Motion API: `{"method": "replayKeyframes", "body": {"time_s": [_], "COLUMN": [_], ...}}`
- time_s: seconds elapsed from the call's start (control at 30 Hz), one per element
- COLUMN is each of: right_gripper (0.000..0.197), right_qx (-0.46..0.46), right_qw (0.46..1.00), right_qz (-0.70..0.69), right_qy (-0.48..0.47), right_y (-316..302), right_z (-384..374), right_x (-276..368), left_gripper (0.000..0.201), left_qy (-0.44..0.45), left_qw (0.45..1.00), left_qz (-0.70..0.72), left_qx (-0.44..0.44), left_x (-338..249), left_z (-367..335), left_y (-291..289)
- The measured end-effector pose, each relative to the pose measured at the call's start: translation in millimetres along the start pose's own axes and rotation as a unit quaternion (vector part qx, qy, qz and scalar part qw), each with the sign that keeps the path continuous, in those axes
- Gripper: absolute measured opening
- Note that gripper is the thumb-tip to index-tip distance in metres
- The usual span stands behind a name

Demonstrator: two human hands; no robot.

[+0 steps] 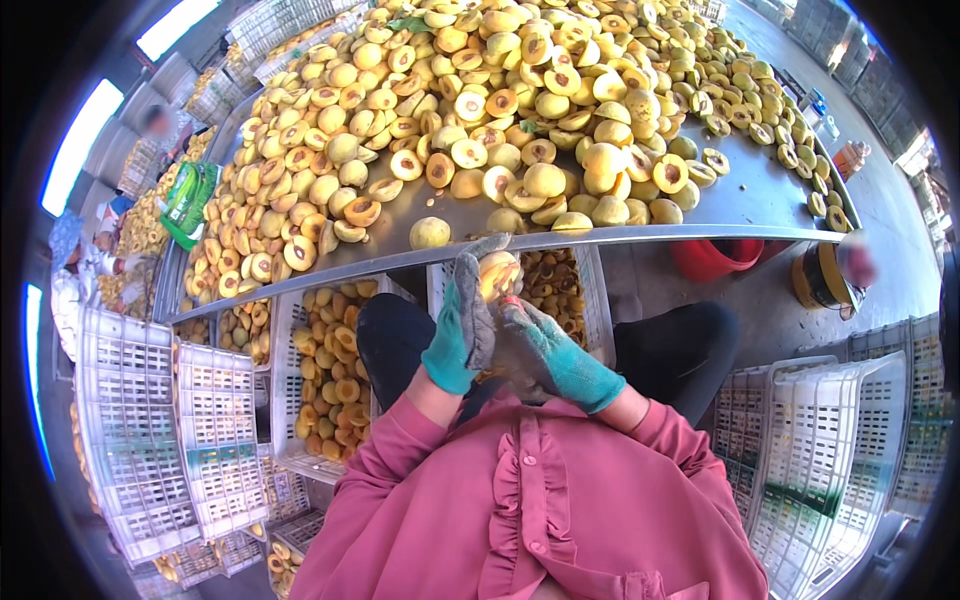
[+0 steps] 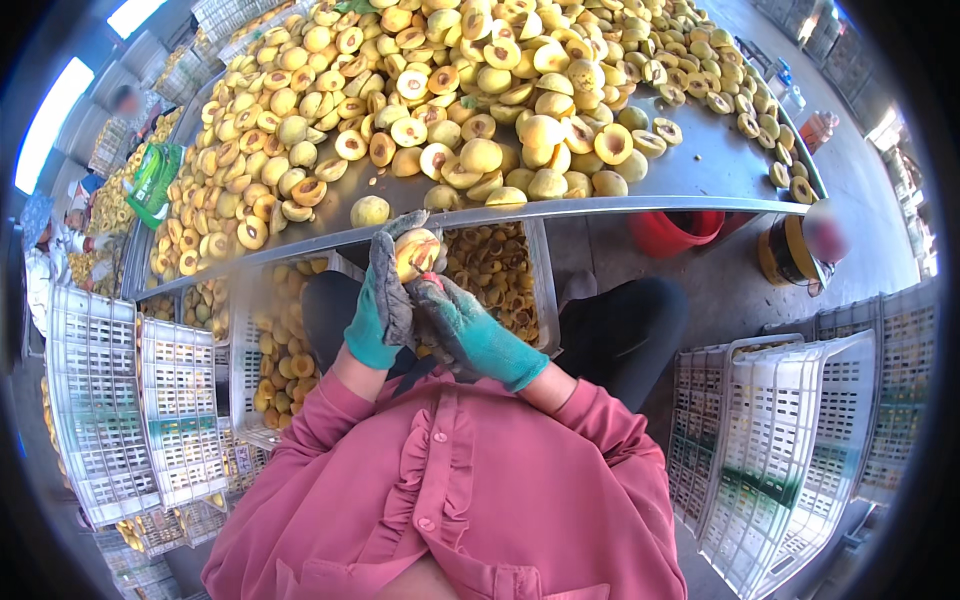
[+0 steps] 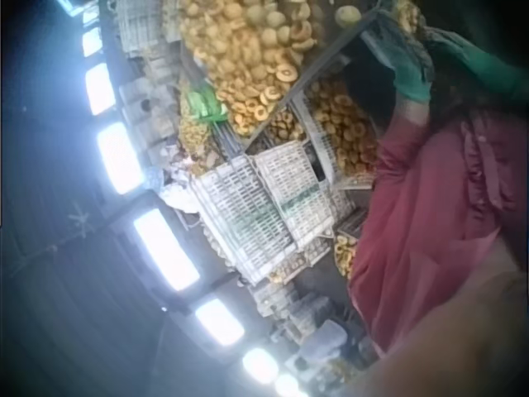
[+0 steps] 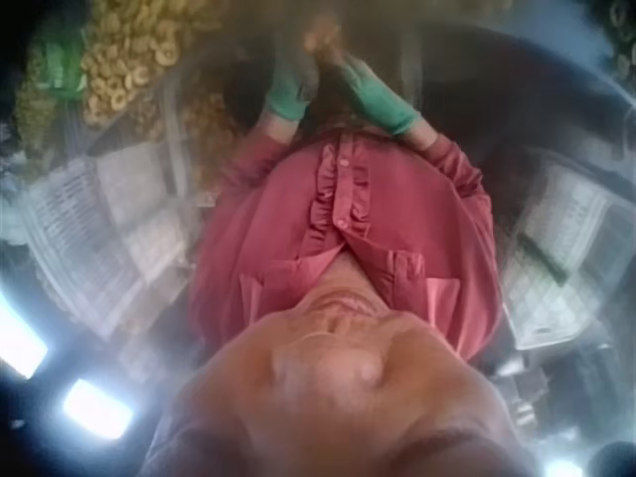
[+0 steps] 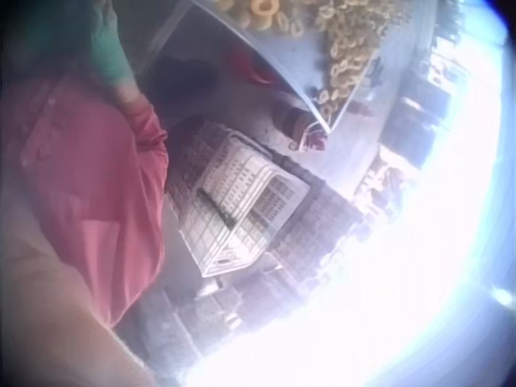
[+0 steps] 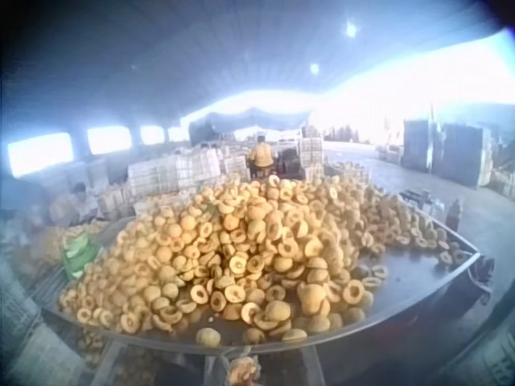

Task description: The person pits peaches by hand using a small curved blade, picking them from a crate and placing the halves onto a metal table and the pits into a separate basket.

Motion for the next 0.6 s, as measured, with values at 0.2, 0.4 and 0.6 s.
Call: {"method": "replayKeyframes", "body": {"time_s": [0.2, 0.4, 0.6], "right_gripper": [0.063, 0.038, 0.053], "right_qx": [0.057, 0.021, 0.050], "right_qw": [0.962, 0.995, 0.996], "right_qz": [0.250, -0.010, -0.062], "right_qy": [-0.098, -0.092, -0.045], "right_y": [3, 1, 3], "right_z": [0, -3, -17], "right_x": [6, 6, -10], "left_gripper": [0.053, 0.045, 0.048], "left_qy": [-0.047, -0.018, 0.028], "left_qw": [0.988, 0.995, 0.999], "left_qz": [0.149, 0.097, 0.029], "left_qx": [0.003, 0.012, -0.029], "left_x": [6, 17, 10], "left_z": [-3, -18, -12], "left_y": [-5, -12, -3]}}
Point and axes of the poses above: each hand's wrist, its own z-axis away from the middle knuckle, its own y-axis out of the palm, x = y × z, the point moved 5 cm from there along -z, towards the middle knuckle, and after that the axes turned 4 degrees about x, right-handed, at the moved point
